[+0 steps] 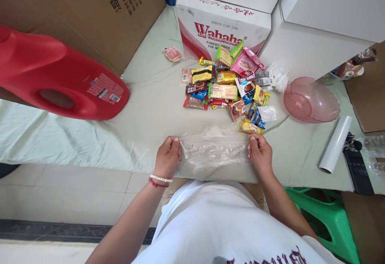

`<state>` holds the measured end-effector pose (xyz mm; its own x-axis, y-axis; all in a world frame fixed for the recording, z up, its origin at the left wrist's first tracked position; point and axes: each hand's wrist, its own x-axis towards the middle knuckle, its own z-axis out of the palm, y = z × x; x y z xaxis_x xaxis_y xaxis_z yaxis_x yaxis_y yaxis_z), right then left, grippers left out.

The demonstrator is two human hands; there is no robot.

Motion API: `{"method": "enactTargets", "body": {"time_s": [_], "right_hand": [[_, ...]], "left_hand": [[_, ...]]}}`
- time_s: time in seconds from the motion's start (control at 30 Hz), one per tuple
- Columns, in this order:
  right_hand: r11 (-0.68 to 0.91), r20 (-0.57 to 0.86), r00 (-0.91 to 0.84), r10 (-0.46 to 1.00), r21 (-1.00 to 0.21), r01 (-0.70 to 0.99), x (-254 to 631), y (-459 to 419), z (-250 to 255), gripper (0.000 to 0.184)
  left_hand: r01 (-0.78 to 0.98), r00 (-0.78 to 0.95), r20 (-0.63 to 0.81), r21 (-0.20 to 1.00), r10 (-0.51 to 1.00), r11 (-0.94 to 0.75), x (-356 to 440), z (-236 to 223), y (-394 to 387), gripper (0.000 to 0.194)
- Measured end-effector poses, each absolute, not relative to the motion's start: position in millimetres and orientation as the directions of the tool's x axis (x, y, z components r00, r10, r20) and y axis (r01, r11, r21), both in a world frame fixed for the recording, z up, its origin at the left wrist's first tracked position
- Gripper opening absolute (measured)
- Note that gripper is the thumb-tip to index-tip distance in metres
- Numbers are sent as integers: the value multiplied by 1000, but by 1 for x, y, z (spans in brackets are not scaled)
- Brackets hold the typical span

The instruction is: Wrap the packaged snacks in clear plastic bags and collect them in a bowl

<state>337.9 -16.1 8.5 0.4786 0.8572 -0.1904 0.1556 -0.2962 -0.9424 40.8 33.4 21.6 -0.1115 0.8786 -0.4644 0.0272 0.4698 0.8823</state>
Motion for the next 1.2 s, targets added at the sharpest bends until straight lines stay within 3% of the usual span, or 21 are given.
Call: {"method": "enactTargets", "body": {"time_s": [0.13,0.2,0.27,0.33,0.4,0.5,0.6,0.7,0.8,0.83,0.9,0.97,1.0,1.07,1.2], "right_hand": [[-310,-165,462,872,-915,258,341,-16,4,37],[-295,-151,438,886,-912,284,340,-14,2,36],[-275,-125,426,896,-910,312,339,-12,1,35],[-254,-97,417,904,-905,341,339,-11,2,35],[-245,-83,414,906,-902,354,340,-11,4,35],[-261,-73,453,888,-893,367,345,-15,5,38],[-269,-22,480,877,-850,452,349,-21,2,39],[-257,47,447,893,-762,594,349,-24,-3,39],[-249,87,424,901,-697,673,346,-19,-7,42],[-240,103,416,903,-683,690,346,-17,-7,43],[-216,139,397,907,-656,723,348,-12,-7,44],[-193,172,376,910,-629,753,353,-8,-7,45],[-184,186,369,911,-616,766,356,-7,-7,45],[-173,212,356,910,-586,792,362,-5,-7,46],[-139,221,312,924,-564,814,368,-7,-10,47]], "left_hand": [[241,-109,-451,853,886,463,28,22,37,58],[479,-78,-289,829,954,290,33,23,45,62],[703,-32,-93,706,995,88,46,23,56,56],[818,34,-5,575,999,-25,63,23,67,47],[828,138,-36,553,990,-95,76,24,75,33],[715,187,-66,693,980,-90,82,24,85,28],[618,-19,-36,785,999,40,72,20,93,28],[617,-221,7,775,975,134,60,12,95,22],[704,-295,275,710,915,14,57,14,87,27],[750,-213,370,655,904,-91,58,17,83,30],[767,145,427,522,893,-374,58,23,76,30],[647,521,315,461,793,-608,53,25,71,29],[592,624,254,464,739,-659,50,23,70,32],[572,654,199,503,730,-649,40,16,69,44],[641,459,187,606,868,-470,34,4,72,77]]}}
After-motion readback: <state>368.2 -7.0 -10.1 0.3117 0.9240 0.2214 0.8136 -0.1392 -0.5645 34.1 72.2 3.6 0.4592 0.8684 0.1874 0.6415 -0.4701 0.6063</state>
